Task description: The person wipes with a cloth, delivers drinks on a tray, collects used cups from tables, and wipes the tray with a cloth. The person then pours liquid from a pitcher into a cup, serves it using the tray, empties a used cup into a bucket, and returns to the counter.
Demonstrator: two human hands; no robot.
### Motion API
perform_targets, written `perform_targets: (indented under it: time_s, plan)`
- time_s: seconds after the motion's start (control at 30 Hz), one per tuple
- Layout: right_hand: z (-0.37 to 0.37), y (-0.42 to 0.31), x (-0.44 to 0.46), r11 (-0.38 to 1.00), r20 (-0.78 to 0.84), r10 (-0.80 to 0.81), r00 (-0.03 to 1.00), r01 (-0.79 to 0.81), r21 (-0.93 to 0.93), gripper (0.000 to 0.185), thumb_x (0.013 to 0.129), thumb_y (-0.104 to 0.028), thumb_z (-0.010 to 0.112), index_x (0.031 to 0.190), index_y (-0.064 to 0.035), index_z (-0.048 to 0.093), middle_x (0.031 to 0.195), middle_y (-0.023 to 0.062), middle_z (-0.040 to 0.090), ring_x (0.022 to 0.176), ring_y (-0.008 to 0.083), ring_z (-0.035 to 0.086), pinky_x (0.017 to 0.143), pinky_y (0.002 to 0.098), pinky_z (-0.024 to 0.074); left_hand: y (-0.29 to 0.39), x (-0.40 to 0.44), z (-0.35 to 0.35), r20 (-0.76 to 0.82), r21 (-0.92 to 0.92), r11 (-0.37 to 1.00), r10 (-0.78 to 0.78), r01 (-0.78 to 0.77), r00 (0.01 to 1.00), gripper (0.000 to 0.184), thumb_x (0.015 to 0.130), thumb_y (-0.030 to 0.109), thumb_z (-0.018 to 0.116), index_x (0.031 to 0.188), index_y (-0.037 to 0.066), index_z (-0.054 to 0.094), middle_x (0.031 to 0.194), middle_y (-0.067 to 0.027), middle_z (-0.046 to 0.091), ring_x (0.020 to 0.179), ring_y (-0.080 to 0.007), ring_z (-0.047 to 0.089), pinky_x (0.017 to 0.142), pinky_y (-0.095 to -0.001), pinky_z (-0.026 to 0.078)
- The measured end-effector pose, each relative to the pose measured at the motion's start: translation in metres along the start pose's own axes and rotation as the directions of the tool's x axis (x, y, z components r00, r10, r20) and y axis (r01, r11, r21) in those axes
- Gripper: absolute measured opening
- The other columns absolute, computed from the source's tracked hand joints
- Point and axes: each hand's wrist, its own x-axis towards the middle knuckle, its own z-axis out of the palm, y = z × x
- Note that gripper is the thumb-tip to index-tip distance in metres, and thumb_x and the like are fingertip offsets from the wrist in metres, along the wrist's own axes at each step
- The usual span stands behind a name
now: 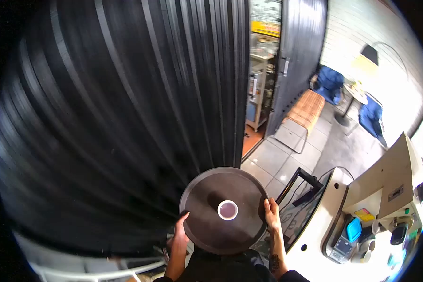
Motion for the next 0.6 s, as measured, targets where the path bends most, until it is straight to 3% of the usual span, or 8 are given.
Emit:
perform_targets:
  time_s: [0.03, 0.13, 0.17, 0.23, 0.3, 0.37, 0.4, 0.6]
  plan:
    - [0.003, -0.001, 0.010, 0.999, -0.040, 0.018, 0.999, -0.019, -0.030, 0.067, 0.098, -0.042, 0.054, 0.134, 0.0125, 0.040, 0.138, 0.0249, 0.046, 0.131, 0.0273, 0.042, 0.109, 0.0347, 0.0327, 0.008, 0.022, 0.007, 0.020, 0.036, 0.999, -0.039, 0.038, 0.999, 0.037, 0.089, 0.029, 0.060, 0.115, 0.003, 0.063, 0.113, -0.0120, 0.067, 0.102, -0.0280, 0.063, 0.094, -0.0432, 0.048]
    - [0.005, -0.043, 0.028, 0.994, -0.034, 0.066, 0.997, -0.069, -0.090, 0.054, 0.100, -0.036, 0.051, 0.121, 0.0134, 0.049, 0.112, 0.0182, 0.061, 0.105, 0.0197, 0.056, 0.090, 0.0315, 0.0444, 0.046, 0.095, 0.036, 0.114, 0.171, 0.968, -0.207, 0.186, 0.972, 0.037, 0.087, 0.031, 0.063, 0.112, 0.003, 0.065, 0.110, -0.0095, 0.068, 0.100, -0.0258, 0.063, 0.090, -0.0398, 0.049]
    - [0.019, -0.058, 0.013, 0.995, -0.305, -0.073, 0.950, 0.046, -0.094, 0.053, 0.100, -0.036, 0.052, 0.120, 0.0132, 0.050, 0.107, 0.0182, 0.064, 0.102, 0.0205, 0.058, 0.088, 0.0320, 0.0455, 0.050, 0.105, 0.038, 0.117, 0.202, 0.954, -0.249, 0.223, 0.961, 0.037, 0.087, 0.031, 0.063, 0.112, 0.003, 0.065, 0.110, -0.0095, 0.068, 0.100, -0.0258, 0.063, 0.090, -0.0398, 0.049]
    - [0.026, -0.017, 0.033, 0.987, -0.502, -0.139, 0.854, 0.079, -0.138, 0.050, 0.100, -0.033, 0.052, 0.117, 0.0138, 0.053, 0.103, 0.0196, 0.066, 0.102, 0.0217, 0.059, 0.088, 0.0325, 0.0457, 0.064, 0.149, 0.066, 0.163, 0.299, 0.919, -0.316, 0.258, 0.935, 0.036, 0.087, 0.031, 0.063, 0.110, 0.004, 0.066, 0.108, -0.0091, 0.068, 0.098, -0.0258, 0.064, 0.089, -0.0393, 0.050]
    - [0.021, -0.035, 0.039, 0.987, -0.408, -0.161, 0.899, 0.148, -0.062, 0.037, 0.100, -0.030, 0.053, 0.085, 0.0046, 0.053, 0.073, 0.0031, 0.050, 0.075, 0.0114, 0.046, 0.065, 0.0292, 0.0406, 0.068, 0.192, 0.083, 0.239, 0.324, 0.893, -0.398, 0.314, 0.886, 0.035, 0.086, 0.033, 0.063, 0.107, 0.006, 0.067, 0.104, -0.0087, 0.070, 0.094, -0.0246, 0.066, 0.086, -0.0374, 0.052]
    - [0.029, -0.054, 0.042, 0.998, -0.476, -0.067, 0.877, 0.069, -0.012, 0.038, 0.100, -0.029, 0.052, 0.077, 0.0000, 0.043, 0.069, -0.0010, 0.036, 0.070, 0.0084, 0.034, 0.058, 0.0289, 0.0328, 0.078, 0.219, 0.112, 0.351, 0.339, 0.875, -0.457, 0.344, 0.817, 0.036, 0.086, 0.034, 0.062, 0.107, 0.005, 0.067, 0.103, -0.0082, 0.070, 0.093, -0.0242, 0.066, 0.085, -0.0364, 0.052]
    - [0.029, -0.055, 0.038, 0.997, -0.526, -0.072, 0.847, 0.049, -0.057, 0.031, 0.101, -0.027, 0.051, 0.085, -0.0015, 0.054, 0.070, -0.0058, 0.044, 0.070, 0.0049, 0.038, 0.058, 0.0249, 0.0328, 0.078, 0.219, 0.128, 0.293, 0.373, 0.848, -0.493, 0.377, 0.819, 0.037, 0.086, 0.035, 0.061, 0.107, 0.005, 0.067, 0.103, -0.0079, 0.070, 0.094, -0.0242, 0.066, 0.086, -0.0358, 0.052]
    - [0.018, -0.044, 0.092, 0.999, -0.662, -0.044, 0.748, 0.026, -0.036, 0.032, 0.101, -0.025, 0.051, 0.077, -0.0030, 0.048, 0.068, -0.0064, 0.037, 0.067, 0.0050, 0.033, 0.056, 0.0255, 0.0296, 0.063, 0.283, 0.215, 0.221, 0.535, 0.769, -0.527, 0.349, 0.821, 0.039, 0.085, 0.035, 0.062, 0.109, 0.004, 0.066, 0.106, -0.0080, 0.069, 0.097, -0.0227, 0.065, 0.086, -0.0349, 0.051]
